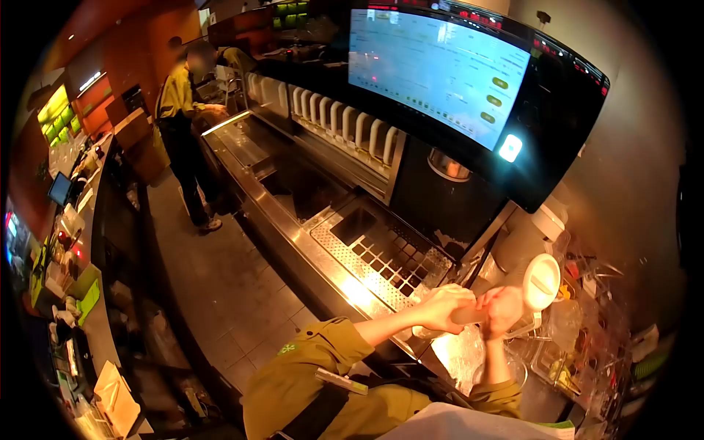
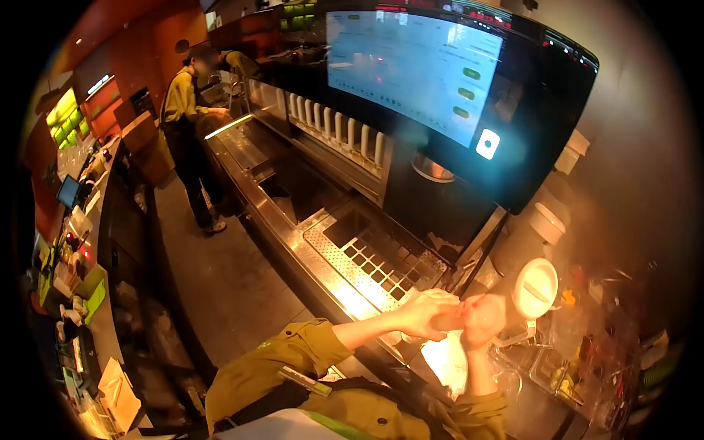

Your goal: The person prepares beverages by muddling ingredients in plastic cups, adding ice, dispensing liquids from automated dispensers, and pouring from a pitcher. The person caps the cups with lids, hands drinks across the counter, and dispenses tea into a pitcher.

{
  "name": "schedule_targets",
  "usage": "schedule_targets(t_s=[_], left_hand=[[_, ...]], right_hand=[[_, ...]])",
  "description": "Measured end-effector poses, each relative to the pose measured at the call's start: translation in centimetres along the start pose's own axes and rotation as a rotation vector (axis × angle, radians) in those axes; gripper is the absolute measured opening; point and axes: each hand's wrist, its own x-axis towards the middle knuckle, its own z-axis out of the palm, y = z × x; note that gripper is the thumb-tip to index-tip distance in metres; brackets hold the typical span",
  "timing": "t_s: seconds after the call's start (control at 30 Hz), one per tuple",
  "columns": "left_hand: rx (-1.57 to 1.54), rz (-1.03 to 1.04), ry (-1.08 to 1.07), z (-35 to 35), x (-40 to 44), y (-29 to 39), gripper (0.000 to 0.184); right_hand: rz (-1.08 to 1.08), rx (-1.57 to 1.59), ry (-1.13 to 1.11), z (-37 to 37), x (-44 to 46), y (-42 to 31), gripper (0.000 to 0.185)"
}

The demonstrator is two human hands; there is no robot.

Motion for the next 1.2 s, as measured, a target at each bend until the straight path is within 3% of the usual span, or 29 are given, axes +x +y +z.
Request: schedule_targets(t_s=[0.03,0.07,0.1,0.13,0.17,0.23,0.27,0.37,0.43,0.6,0.73,0.77,0.83,0.9,0.97,1.0,1.07,1.1,1.2], left_hand=[[-0.048,0.020,-0.014,-0.3,0.3,-0.1,0.060],[-0.033,0.138,0.152,0.6,-0.1,-0.8,0.056],[-0.009,0.076,0.116,0.3,-0.3,-0.4,0.054],[0.016,0.023,0.093,-0.1,0.2,0.0,0.053],[0.032,-0.033,0.063,-0.1,0.2,0.4,0.052],[-0.009,0.040,0.090,-0.3,0.2,0.1,0.052],[-0.053,0.025,0.004,-0.4,0.5,-0.2,0.053],[0.019,0.121,0.125,0.0,0.1,-0.4,0.057],[0.046,-0.045,0.014,0.0,0.4,-0.1,0.059],[0.039,0.166,0.187,0.4,0.2,-0.9,0.055],[-0.030,0.154,0.238,0.1,0.1,-0.2,0.045],[-0.183,0.233,0.242,0.3,0.4,-1.1,0.043],[0.154,0.210,0.377,0.5,0.6,-0.5,0.042],[0.100,-0.008,0.135,0.6,0.9,-0.4,0.049],[-0.017,0.183,0.266,0.7,0.3,-1.1,0.055],[-0.001,0.158,0.265,1.0,0.4,-1.2,0.051],[0.027,0.060,0.224,0.5,0.1,-0.7,0.048],[0.025,-0.007,0.183,0.0,0.3,-0.1,0.048],[0.052,0.068,0.200,0.4,0.0,-0.3,0.051]], right_hand=[[-0.242,-0.567,-0.032,-1.1,1.2,-0.3,0.025],[-0.503,-1.126,0.080,-2.2,2.4,-0.6,0.027],[-0.547,-1.227,0.110,-2.7,2.8,-1.3,0.027],[-0.385,-0.902,0.049,-2.6,3.0,-1.5,0.026],[-0.046,-0.027,0.029,-1.4,2.2,-1.6,0.026],[0.142,0.326,0.097,-0.3,2.2,-1.4,0.026],[0.144,0.328,0.091,-0.2,2.3,-1.5,0.026],[0.127,0.267,0.067,0.8,2.0,-1.7,0.025],[0.133,0.244,0.058,1.1,1.7,-1.9,0.025],[0.150,0.282,0.058,-0.7,2.7,-2.6,0.024],[0.005,0.093,-0.074,-0.7,3.3,-2.6,0.024],[0.109,0.259,-0.036,-0.6,2.7,-2.1,0.020],[0.297,0.609,0.094,-0.3,1.5,-1.0,0.013],[0.241,0.155,0.096,1.8,-1.4,1.8,0.011],[0.208,0.251,0.038,-1.2,2.8,-2.6,0.020],[0.193,0.299,0.009,-2.8,4.8,-4.9,0.025],[0.204,0.476,0.132,0.3,1.6,-1.9,0.018],[0.212,0.406,0.129,1.4,0.5,-0.7,0.019],[0.237,0.233,-0.041,-0.9,2.1,-1.2,0.023]])
